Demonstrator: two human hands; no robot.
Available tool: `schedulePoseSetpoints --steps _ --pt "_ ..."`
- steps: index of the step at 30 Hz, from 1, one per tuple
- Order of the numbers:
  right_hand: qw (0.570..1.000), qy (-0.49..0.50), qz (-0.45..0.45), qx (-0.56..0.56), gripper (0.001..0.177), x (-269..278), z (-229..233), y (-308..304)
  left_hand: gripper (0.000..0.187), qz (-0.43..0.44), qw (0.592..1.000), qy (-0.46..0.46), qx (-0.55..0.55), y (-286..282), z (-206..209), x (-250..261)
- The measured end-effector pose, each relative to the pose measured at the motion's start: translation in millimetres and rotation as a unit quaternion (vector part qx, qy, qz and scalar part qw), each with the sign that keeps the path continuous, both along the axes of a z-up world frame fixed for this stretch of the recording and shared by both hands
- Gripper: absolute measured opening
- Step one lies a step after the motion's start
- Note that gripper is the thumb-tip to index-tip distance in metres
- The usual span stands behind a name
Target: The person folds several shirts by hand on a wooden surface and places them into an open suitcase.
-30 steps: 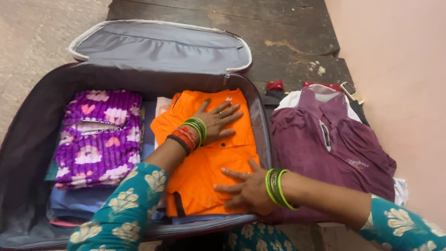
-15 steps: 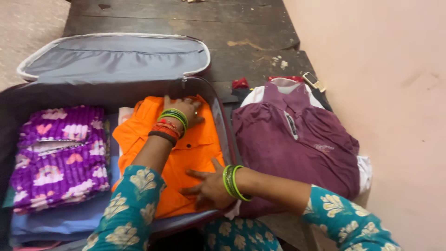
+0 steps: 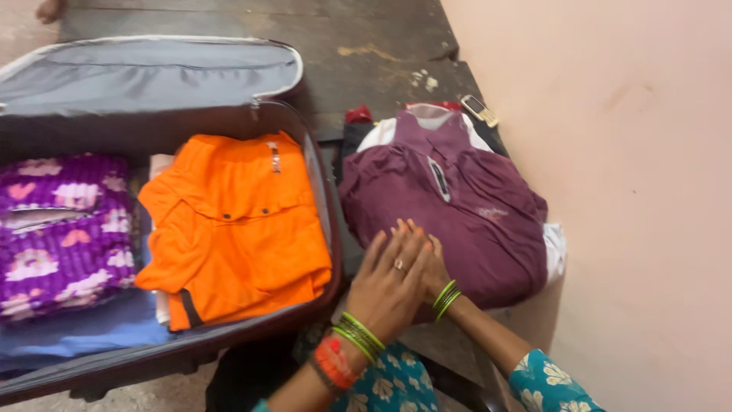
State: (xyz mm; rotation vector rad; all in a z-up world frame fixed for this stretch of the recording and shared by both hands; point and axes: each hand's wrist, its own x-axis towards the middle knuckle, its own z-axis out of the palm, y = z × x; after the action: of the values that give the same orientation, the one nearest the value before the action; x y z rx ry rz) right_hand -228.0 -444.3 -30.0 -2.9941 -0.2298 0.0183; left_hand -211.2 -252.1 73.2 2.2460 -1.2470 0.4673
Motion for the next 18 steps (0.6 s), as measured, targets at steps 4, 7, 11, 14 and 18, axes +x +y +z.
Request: schedulePoseSetpoints --steps 4,7,11,14,18 --pt "0.99 0.053 0.024 -0.131 0.076 -32 -59 -42 0.074 0.018 0.998 0.055 0.023 -38 -94 -14" --pt "0.999 0.009 0.009 -0.042 0.076 -44 -58 -52 0.079 0.051 0.99 0.105 0.077 -42 -148 1" --pt "0.988 0.066 -0.063 -0.121 0.072 -31 -40 -75 0.08 0.075 0.982 0.094 0.145 -41 -186 -3" --pt "0.989 0.026 -0.119 -0.082 0.074 -26 -47 -103 0.077 0.106 0.981 0.057 0.15 -41 -192 -8" --pt "0.972 -0.071 -0.223 0.001 0.072 1 -73 -130 0.076 0.122 0.979 0.021 0.165 -38 -190 -13"
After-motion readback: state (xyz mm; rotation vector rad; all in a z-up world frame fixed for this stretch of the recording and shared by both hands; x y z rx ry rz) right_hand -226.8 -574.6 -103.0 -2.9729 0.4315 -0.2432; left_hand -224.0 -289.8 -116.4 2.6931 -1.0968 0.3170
